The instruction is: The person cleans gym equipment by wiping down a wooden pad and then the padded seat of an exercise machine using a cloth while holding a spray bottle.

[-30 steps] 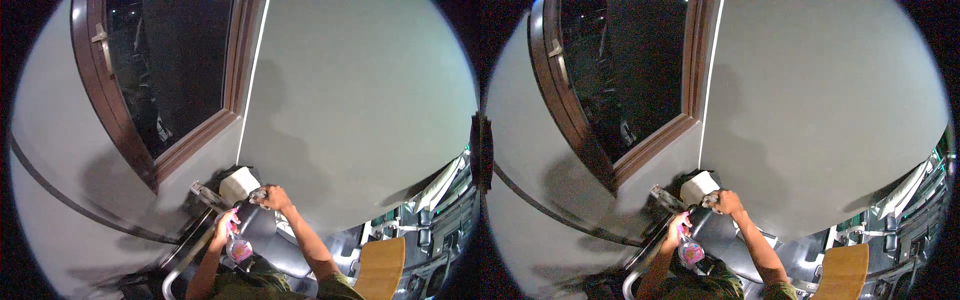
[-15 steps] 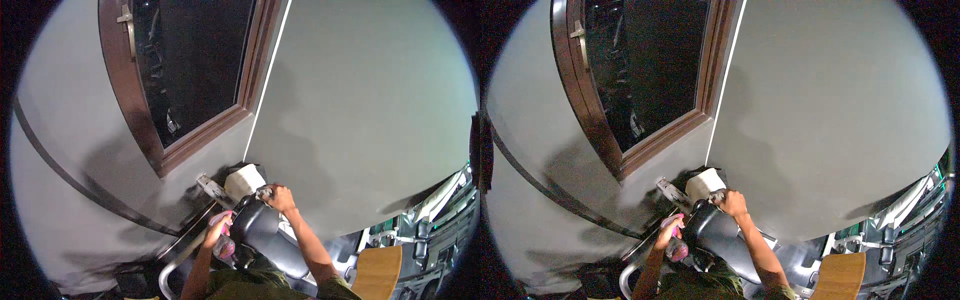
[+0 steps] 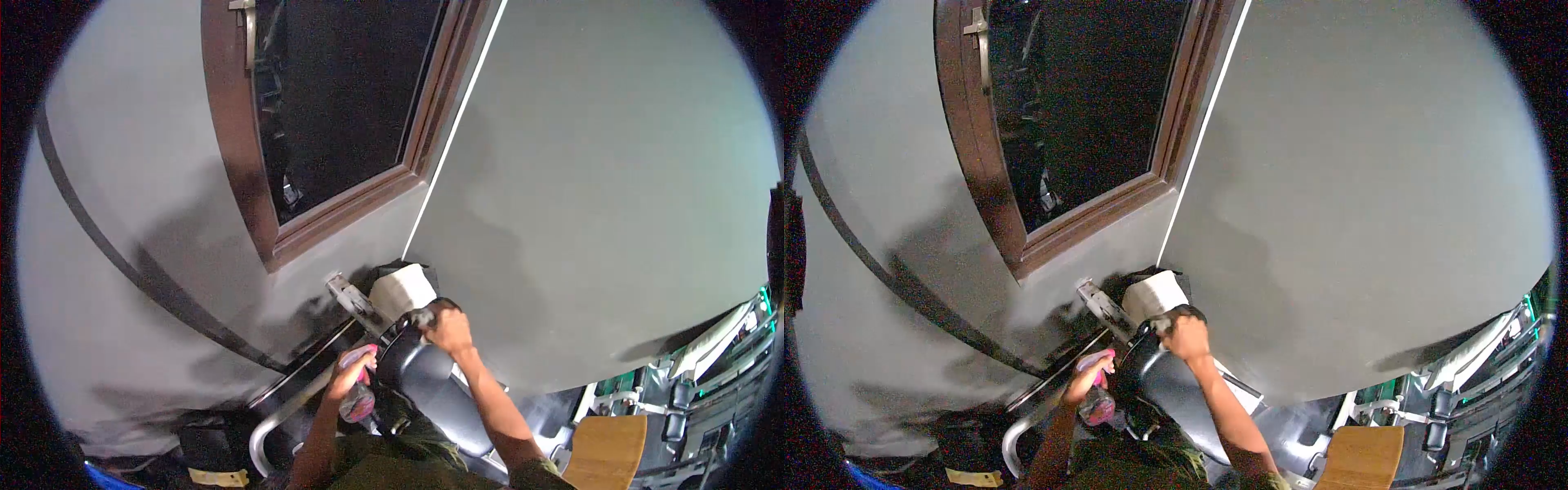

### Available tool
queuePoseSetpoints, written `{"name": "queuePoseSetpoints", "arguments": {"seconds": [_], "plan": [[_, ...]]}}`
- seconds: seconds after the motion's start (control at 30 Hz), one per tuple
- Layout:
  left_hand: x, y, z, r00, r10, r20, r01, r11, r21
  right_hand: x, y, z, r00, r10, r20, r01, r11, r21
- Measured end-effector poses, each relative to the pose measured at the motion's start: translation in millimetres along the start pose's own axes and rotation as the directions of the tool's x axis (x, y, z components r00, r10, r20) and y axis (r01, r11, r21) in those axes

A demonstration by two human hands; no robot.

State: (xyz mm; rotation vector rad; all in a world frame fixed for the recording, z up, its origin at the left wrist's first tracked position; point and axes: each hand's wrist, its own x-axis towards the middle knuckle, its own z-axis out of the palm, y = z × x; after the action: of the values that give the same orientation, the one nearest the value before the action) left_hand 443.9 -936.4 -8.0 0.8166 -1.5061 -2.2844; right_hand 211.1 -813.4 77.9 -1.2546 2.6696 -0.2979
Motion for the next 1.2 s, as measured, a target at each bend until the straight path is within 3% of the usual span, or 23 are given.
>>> {"name": "queuePoseSetpoints", "arguments": {"seconds": [0.03, 0.07, 0.13, 0.17, 0.27, 0.3, 0.4, 0.47, 0.53, 0.6, 0.7, 0.8, 0.9, 1.0, 1.07, 1.13, 1.2], "plan": [[-3.1, 1.2, -0.7, 1.0, 0.008, -0.002, -0.008, 1.0, -0.007, -2.7, -15.2, 2.6, 1.0, 0.002, 0.03, 0.0, 0.998, -0.059], [-5.8, 1.5, -1.7, 1.0, 0.016, -0.005, -0.016, 1.0, -0.015, -9.0, -27.9, 3.1, 0.985, -0.036, 0.167, 0.04, 0.999, -0.021], [-5.2, -5.2, -6.1, 0.999, 0.047, 0.0, -0.047, 0.998, -0.031, -34.3, -44.7, 9.8, 0.95, -0.298, 0.096, 0.287, 0.952, 0.108], [-5.5, -9.0, -8.1, 0.998, 0.059, -0.011, -0.059, 0.998, -0.035, -42.0, -42.4, 19.9, 0.921, -0.389, 0.024, 0.388, 0.921, 0.033], [-14.5, -4.5, -12.1, 0.999, 0.032, -0.044, -0.032, 0.999, 0.006, -28.1, -41.5, -14.5, 0.965, -0.189, 0.184, 0.179, 0.981, 0.072], [-18.2, -1.9, -13.4, 0.998, 0.013, -0.056, -0.012, 1.0, 0.028, -18.1, -35.1, -17.4, 0.972, -0.116, 0.206, 0.119, 0.993, 0.001], [-16.2, -21.3, -24.6, 0.994, 0.098, -0.047, -0.094, 0.993, 0.073, -6.5, -31.0, -2.6, 0.991, -0.098, 0.095, 0.099, 0.995, -0.009], [-22.2, -13.0, -20.6, 0.994, 0.082, -0.068, -0.082, 0.997, 0.011, -22.2, -54.2, 5.9, 0.98, -0.137, 0.142, 0.166, 0.963, -0.212], [-23.9, -10.6, -16.9, 0.993, 0.082, -0.08, -0.083, 0.997, -0.003, -40.9, -73.6, 22.5, 0.945, -0.203, 0.256, 0.264, 0.936, -0.234], [-23.5, -11.5, -18.2, 0.993, 0.079, -0.082, -0.077, 0.997, 0.027, -53.8, -50.8, 86.3, 0.873, -0.415, 0.257, 0.472, 0.851, -0.23], [-31.0, -7.2, -23.5, 0.996, -0.014, -0.083, 0.018, 0.999, 0.042, -58.4, -47.9, 73.0, 0.844, -0.437, 0.311, 0.517, 0.818, -0.253], [-19.7, -37.3, -38.9, 0.99, 0.128, -0.062, -0.123, 0.989, 0.08, -49.5, -63.1, 4.9, 0.93, -0.35, 0.114, 0.364, 0.921, -0.137], [-30.2, -20.0, -33.2, 0.993, 0.061, -0.097, -0.064, 0.998, -0.026, -33.3, -51.6, 0.4, 0.971, -0.24, 0.009, 0.239, 0.966, -0.096], [-31.1, -14.0, -31.1, 0.994, -0.014, -0.111, 0.017, 1.0, 0.027, -49.9, -61.9, 20.8, 0.967, -0.253, 0.038, 0.256, 0.947, -0.194], [-29.7, -19.8, -29.2, 0.991, 0.005, -0.132, -0.012, 0.999, -0.05, -53.7, -68.4, 46.0, 0.905, -0.311, 0.291, 0.384, 0.89, -0.244], [-27.0, -26.1, -28.6, 0.99, 0.025, -0.14, -0.035, 0.997, -0.068, -61.6, -77.0, 66.7, 0.795, -0.468, 0.386, 0.587, 0.754, -0.294], [-21.5, -32.2, -31.0, 0.988, 0.054, -0.143, -0.06, 0.998, -0.035, -70.8, -89.7, 80.5, 0.827, -0.408, 0.387, 0.531, 0.793, -0.299]]}}
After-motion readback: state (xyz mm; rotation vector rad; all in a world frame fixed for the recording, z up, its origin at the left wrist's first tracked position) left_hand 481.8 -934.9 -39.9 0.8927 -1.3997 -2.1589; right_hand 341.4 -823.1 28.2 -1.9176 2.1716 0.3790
